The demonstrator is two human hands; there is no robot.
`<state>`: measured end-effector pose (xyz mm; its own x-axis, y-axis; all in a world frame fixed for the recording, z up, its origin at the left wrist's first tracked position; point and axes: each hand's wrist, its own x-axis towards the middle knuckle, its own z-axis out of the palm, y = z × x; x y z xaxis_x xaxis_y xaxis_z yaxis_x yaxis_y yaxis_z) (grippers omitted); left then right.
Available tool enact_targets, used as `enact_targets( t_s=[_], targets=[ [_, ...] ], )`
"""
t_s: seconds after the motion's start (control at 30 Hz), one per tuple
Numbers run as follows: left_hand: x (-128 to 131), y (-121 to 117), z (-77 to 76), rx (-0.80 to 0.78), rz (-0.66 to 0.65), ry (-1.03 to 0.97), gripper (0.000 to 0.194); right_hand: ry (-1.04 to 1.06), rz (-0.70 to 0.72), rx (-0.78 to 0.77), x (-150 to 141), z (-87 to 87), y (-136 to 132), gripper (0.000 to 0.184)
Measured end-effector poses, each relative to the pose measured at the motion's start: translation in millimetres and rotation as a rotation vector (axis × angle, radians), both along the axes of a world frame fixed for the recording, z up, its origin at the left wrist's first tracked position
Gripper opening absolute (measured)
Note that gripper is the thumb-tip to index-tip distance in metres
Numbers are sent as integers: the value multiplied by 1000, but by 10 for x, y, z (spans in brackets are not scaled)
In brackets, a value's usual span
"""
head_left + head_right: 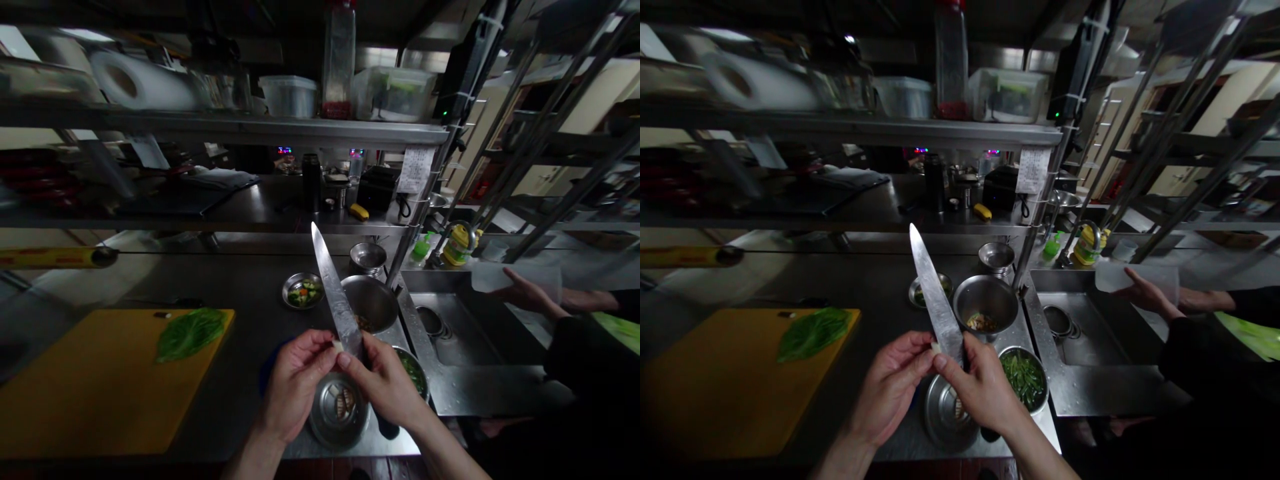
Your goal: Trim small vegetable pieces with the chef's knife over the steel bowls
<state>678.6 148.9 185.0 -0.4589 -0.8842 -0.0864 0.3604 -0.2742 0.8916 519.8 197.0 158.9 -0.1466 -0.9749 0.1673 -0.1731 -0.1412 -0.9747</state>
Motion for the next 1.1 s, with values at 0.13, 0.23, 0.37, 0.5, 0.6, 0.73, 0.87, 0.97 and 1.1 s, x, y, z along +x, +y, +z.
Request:
enact_targets(
  t_s=[0.13,0.23,0.37,0.5,0.6,0.73,0.87,0.97,1.1],
  targets=[
    [-4,3,-3,-9,5,-20,23,-5,4,12,7,-6,5,46],
    [-9,5,-12,-21,18,-23,22,26,-4,29,1,-10,8,48],
    [-16,10,-32,-38,26,-37,20,70,-24,32,-9,-30,17,49],
    [-28,16,-42,-64,25,-67,21,96,-45,27,-15,-44,31,49],
    [-38,22,-34,-77,40,-86,20,118,-50,32,-22,-44,40,50],
    [-51,38,-25,-94,53,-104,17,136,-55,50,-15,-42,47,50],
    [-70,35,-22,-82,68,-73,18,67,-24,66,14,-16,58,49],
    [-60,-7,-21,20,84,7,24,-56,48,60,-36,6,53,48],
    [20,-71,-41,161,106,98,32,44,-60,78,-330,-10,-80,56]
  ],
)
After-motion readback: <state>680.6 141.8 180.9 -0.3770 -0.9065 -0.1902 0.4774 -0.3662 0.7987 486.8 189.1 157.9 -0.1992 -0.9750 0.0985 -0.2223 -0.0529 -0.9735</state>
